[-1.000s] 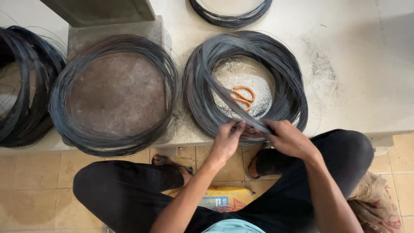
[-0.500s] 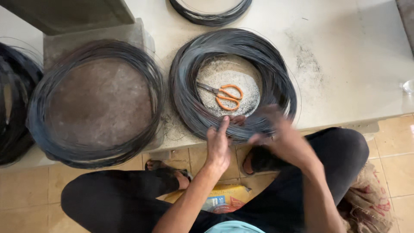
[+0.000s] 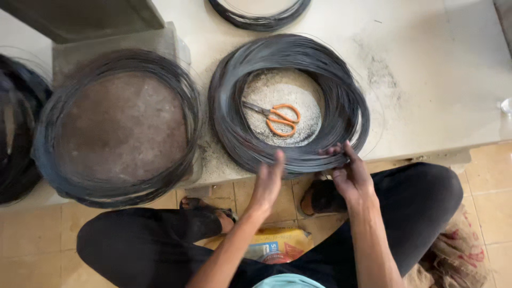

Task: The person sits on the floor and uses orange-handled shears to cut a length of black wire from a large coil. They then pull the cut wire, straighten it, and place it on top of another coil.

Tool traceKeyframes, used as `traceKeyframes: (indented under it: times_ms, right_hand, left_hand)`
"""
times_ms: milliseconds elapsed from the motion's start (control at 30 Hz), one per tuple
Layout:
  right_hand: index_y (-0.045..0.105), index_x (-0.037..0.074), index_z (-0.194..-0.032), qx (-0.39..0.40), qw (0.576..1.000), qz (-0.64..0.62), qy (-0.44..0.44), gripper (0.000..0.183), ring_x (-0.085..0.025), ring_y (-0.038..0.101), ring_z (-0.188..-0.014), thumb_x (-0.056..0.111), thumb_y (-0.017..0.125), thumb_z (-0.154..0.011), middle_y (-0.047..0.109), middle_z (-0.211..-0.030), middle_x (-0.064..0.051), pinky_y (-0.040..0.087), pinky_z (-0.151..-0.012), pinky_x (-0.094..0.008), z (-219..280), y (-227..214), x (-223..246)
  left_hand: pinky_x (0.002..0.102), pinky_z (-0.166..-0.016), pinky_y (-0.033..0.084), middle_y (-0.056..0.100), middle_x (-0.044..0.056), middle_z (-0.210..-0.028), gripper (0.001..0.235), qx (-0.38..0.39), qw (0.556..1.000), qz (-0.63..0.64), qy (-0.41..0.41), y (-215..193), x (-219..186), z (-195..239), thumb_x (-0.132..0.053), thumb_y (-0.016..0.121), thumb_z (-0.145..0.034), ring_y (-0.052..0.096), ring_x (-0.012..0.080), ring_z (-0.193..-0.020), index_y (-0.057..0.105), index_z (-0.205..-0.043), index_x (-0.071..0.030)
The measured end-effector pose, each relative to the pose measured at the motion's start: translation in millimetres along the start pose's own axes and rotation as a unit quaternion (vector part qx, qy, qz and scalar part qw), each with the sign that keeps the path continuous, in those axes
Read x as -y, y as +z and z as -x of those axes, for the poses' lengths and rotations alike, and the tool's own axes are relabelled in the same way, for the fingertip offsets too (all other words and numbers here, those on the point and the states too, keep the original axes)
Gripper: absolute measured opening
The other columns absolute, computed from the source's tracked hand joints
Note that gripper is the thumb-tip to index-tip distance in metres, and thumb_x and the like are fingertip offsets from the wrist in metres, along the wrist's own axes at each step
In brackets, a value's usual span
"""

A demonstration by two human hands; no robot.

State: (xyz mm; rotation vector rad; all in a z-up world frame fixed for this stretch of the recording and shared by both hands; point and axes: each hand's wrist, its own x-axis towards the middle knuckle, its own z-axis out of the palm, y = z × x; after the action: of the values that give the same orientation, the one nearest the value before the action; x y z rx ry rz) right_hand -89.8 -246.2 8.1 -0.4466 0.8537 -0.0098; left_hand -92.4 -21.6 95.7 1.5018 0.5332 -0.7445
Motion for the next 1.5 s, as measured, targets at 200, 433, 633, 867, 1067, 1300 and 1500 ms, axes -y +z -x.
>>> traceKeyframes:
  times_ms: [200, 433, 633, 867, 1067, 1300, 1500]
  right_hand:
    - [0.053, 0.009, -0.082, -0.026, 0.998, -0.042, 0.037, 0.019, -0.017, 0.06, -0.069, 0.015, 0.061, -0.099, 0.054, -0.068, -0.002, 0.054, -0.1, -0.054, 5.9, 7.9, -0.8]
    - [0.053, 0.006, -0.086, -0.015, 0.999, 0.015, 0.03, 0.024, -0.02, 0.069, -0.092, 0.022, 0.063, -0.101, 0.059, -0.083, -0.001, 0.059, -0.086, -0.04, -10.8, -9.5, -9.1]
    - [0.061, 0.008, -0.085, 0.013, 0.996, 0.09, -0.001, 0.024, -0.025, 0.072, -0.099, 0.027, 0.063, -0.1, 0.067, -0.086, -0.006, 0.057, -0.092, -0.04, -8.9, -3.9, 9.7]
    - [0.062, 0.009, -0.108, 0.025, 0.985, 0.167, -0.016, 0.041, -0.017, 0.071, -0.093, 0.046, 0.07, -0.092, 0.067, -0.097, -0.003, 0.059, -0.089, -0.034, -37.9, 16.8, 61.8]
    - [0.063, 0.011, -0.106, 0.047, 0.958, 0.284, -0.02, 0.04, -0.005, 0.052, -0.058, 0.05, 0.065, -0.096, 0.045, -0.069, 0.009, 0.054, -0.064, -0.027, -41.4, 52.6, 101.4]
    - [0.054, 0.002, -0.117, 0.013, 0.9, 0.391, -0.193, 0.047, -0.004, 0.033, -0.051, 0.047, 0.05, -0.104, 0.034, -0.074, 0.003, 0.035, -0.047, -0.018, 16.7, 96.4, 91.8]
    - [0.06, 0.004, -0.096, -0.009, 0.832, 0.417, -0.366, 0.023, -0.01, 0.05, -0.054, 0.022, 0.072, -0.104, 0.042, -0.073, -0.001, 0.048, -0.046, -0.022, -0.3, 73.0, 95.4]
  left_hand:
    - [0.039, -0.06, 0.053, 0.074, 0.002, -0.085, 0.034, 0.125, 0.832, -0.377, 0.387, -43.0, 6.9, 54.4, -0.049, 0.049, -0.095, 0.071, 0.0243, -0.066, 0.06, -0.097, -0.016]
    - [0.051, -0.122, 0.012, 0.028, 0.025, -0.156, 0.103, -0.01, 0.572, -0.628, 0.527, -44.7, -13.6, -32.1, -0.061, 0.062, -0.08, 0.022, 0.0373, -0.147, 0.018, -0.156, -0.007]
    - [0.048, -0.061, 0.057, 0.072, 0.015, -0.072, 0.039, 0.075, 0.595, -0.632, 0.491, -35.9, 5.0, -89.3, -0.014, 0.056, -0.081, 0.073, 0.0333, -0.068, 0.064, -0.119, -0.009]
    - [0.038, -0.056, 0.057, 0.069, 0.017, -0.097, 0.023, 0.115, 0.572, -0.635, 0.507, -36.4, -13.9, -68.2, -0.014, 0.042, -0.101, 0.072, 0.0304, -0.076, 0.065, -0.105, -0.014]
    - [0.033, -0.056, 0.053, 0.067, 0.005, -0.071, 0.019, 0.021, 0.454, -0.692, 0.561, -37.1, -3.3, -67.9, -0.008, 0.048, -0.097, 0.068, 0.0211, -0.06, 0.061, -0.104, -0.019]
    - [0.025, -0.049, 0.048, 0.063, 0.0, -0.053, 0.021, -0.031, 0.43, -0.684, 0.589, -22.8, 19.3, -76.4, -0.005, 0.052, -0.092, 0.063, 0.0122, -0.046, 0.056, -0.1, -0.024]
    - [0.023, -0.044, 0.044, 0.064, 0.0, -0.055, 0.017, -0.048, 0.411, -0.681, 0.605, -13.7, 25.7, -80.4, -0.005, 0.053, -0.092, 0.061, 0.0105, -0.043, 0.058, -0.1, -0.02]
